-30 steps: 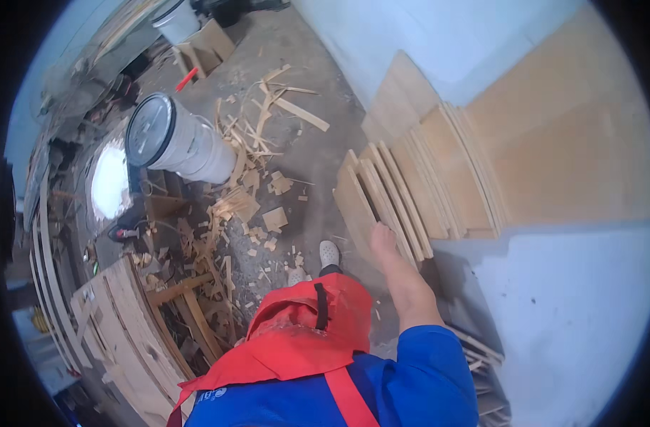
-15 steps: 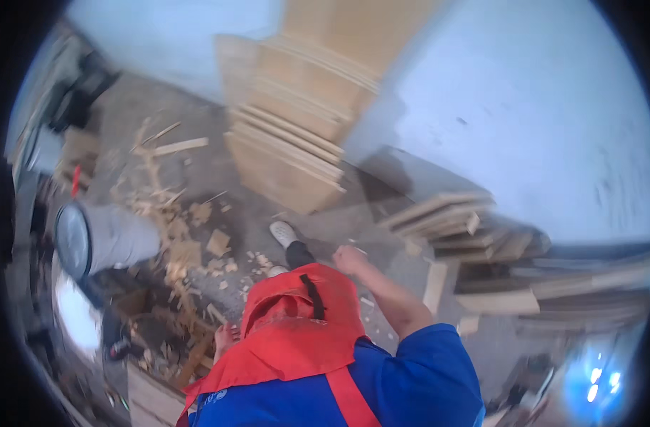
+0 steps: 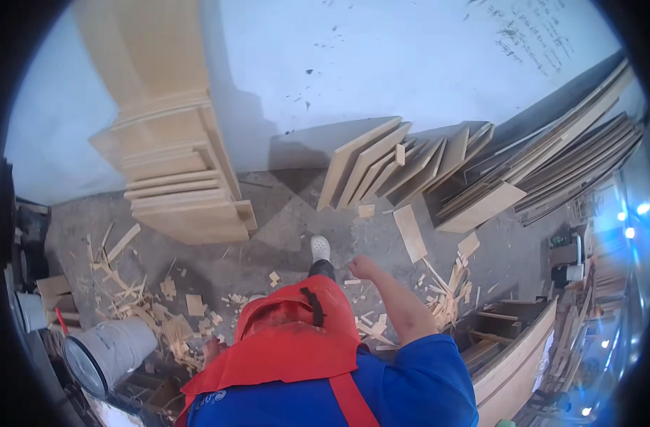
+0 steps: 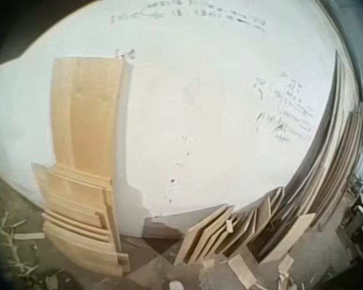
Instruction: The person is smoothing a rectangular wooden board using an electric hand sander on a large workbench.
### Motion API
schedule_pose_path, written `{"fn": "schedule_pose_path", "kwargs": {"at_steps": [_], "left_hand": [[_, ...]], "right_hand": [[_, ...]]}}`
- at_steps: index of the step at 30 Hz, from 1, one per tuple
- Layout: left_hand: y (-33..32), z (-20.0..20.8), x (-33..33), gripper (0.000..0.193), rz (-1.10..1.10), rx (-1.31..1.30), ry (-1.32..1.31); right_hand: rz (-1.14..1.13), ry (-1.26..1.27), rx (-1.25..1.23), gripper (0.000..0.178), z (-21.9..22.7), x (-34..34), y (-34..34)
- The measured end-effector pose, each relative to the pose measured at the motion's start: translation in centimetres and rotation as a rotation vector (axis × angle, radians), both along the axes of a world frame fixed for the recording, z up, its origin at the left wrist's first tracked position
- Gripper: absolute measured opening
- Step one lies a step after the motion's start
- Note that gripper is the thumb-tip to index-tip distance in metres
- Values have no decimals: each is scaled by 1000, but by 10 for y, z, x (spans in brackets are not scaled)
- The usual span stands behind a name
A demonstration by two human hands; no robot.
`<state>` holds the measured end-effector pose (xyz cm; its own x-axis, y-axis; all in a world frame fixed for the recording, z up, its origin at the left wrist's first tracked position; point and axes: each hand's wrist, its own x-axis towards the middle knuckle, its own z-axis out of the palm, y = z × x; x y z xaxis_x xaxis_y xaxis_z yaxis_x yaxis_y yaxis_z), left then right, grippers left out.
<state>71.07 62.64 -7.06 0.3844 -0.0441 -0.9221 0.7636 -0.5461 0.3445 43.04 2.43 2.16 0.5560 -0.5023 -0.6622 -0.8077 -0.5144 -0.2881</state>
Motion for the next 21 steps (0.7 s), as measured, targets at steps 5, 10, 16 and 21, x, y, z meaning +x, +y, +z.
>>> {"fn": "schedule_pose_path", "kwargs": {"at_steps": [5, 10, 16, 21], "left_hand": [[-142, 8, 25, 45, 63, -3, -86], [-267, 26, -10, 52, -40, 10, -168], [-304, -13, -23, 53, -802, 222, -464], [-318, -8, -22, 45, -956, 163, -462]], "right_hand": [[-29, -143, -67, 41, -25, -11, -99], [83, -182, -22, 37, -27, 2, -180], [153, -190, 17, 33, 0, 36, -266], [179, -166, 1, 30, 5, 59, -321]]}}
